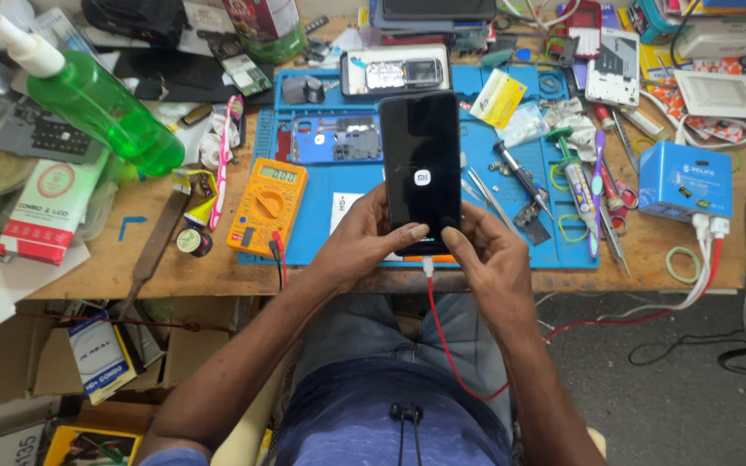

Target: The person uses a soldering iron to work on a small electronic component on a blue mat. They then use a toothbrush to clean the component and a screwdriver to adjust parts inside a disassembled smartphone. Finally, they connect a charging cable to the phone to test it.

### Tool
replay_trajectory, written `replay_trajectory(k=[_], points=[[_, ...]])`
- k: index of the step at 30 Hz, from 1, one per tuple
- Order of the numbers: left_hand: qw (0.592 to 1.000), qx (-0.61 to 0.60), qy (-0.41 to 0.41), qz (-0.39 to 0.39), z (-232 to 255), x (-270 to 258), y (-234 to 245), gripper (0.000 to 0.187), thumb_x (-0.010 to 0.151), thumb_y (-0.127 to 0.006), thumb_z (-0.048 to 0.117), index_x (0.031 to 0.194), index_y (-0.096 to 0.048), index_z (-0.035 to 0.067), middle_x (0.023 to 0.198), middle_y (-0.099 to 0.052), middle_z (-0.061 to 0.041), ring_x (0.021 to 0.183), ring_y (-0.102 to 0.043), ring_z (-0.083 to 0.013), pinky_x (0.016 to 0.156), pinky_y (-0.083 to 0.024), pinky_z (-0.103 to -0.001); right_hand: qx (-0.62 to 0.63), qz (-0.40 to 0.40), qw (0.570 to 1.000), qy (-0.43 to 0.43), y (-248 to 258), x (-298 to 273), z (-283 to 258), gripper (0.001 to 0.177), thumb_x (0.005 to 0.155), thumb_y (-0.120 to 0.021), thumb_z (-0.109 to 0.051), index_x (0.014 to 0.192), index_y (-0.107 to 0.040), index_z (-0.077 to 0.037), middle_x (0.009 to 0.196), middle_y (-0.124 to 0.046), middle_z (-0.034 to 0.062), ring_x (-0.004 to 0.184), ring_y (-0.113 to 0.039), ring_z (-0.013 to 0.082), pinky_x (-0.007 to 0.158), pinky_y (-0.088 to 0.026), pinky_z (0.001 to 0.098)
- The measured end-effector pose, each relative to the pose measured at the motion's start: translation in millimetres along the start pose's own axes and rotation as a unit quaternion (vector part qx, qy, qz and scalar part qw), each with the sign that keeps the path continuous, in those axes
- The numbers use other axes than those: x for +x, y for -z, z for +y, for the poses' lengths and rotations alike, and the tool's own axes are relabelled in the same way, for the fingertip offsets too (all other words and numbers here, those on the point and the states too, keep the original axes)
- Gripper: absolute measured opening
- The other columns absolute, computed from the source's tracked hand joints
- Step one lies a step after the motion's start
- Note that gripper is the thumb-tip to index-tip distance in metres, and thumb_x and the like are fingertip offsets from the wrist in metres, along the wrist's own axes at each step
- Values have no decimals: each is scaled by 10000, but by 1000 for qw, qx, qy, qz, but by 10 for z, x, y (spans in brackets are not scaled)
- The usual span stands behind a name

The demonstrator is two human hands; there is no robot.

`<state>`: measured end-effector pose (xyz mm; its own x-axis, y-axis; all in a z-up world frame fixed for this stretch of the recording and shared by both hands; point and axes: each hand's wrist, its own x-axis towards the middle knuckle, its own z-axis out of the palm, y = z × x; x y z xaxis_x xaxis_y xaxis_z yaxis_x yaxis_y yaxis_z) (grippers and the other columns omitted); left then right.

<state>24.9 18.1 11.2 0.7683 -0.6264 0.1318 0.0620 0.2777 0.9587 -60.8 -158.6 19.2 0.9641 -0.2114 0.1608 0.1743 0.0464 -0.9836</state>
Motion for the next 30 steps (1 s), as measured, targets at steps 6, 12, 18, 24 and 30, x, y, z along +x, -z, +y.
replay_trajectory(k=[6,12,18,24,30], points=[[988,143,61,15,94,14,8,521,942,-693,238,1392,-520,41,1129,-702,-44,981,-689,-84,744,-604,-258,61,-15,998,13,80,83,186,259,978,-719,-25,1220,-703,63,1024,-750,86,937,-687,103,911,-553,249],[977,212,8,4,-79,-17,108,337,962,-732,212,1198,-640,-11,918,-680,-10,771,-604,-66,686,-535,-240,112,9,993,19,122,147,305,247,976,-715,-16,1207,-691,68,1046,-754,86,949,-694,107,909,-559,260],[994,105,22,32,-165,-13,87,264,962,-693,157,1169,-636,5,940,-705,15,844,-672,-28,767,-568,-204,53,-11,998,-20,102,147,220,341,933,-690,-32,1257,-641,58,1069,-761,78,976,-718,106,892,-580,259],[991,122,13,46,-180,-47,75,239,960,-712,139,1143,-654,-4,892,-687,11,779,-643,-33,694,-548,-212,7,-24,999,-36,116,143,235,394,911,-721,-45,1286,-640,42,1018,-783,116,929,-728,135,849,-575,276],[995,92,-31,-2,-158,-17,61,423,944,-705,90,1332,-555,15,1164,-700,-28,1092,-672,-84,953,-563,-266,25,-36,999,-24,89,177,210,421,916,-714,-55,1312,-623,55,1043,-779,116,961,-732,139,880,-583,277]])
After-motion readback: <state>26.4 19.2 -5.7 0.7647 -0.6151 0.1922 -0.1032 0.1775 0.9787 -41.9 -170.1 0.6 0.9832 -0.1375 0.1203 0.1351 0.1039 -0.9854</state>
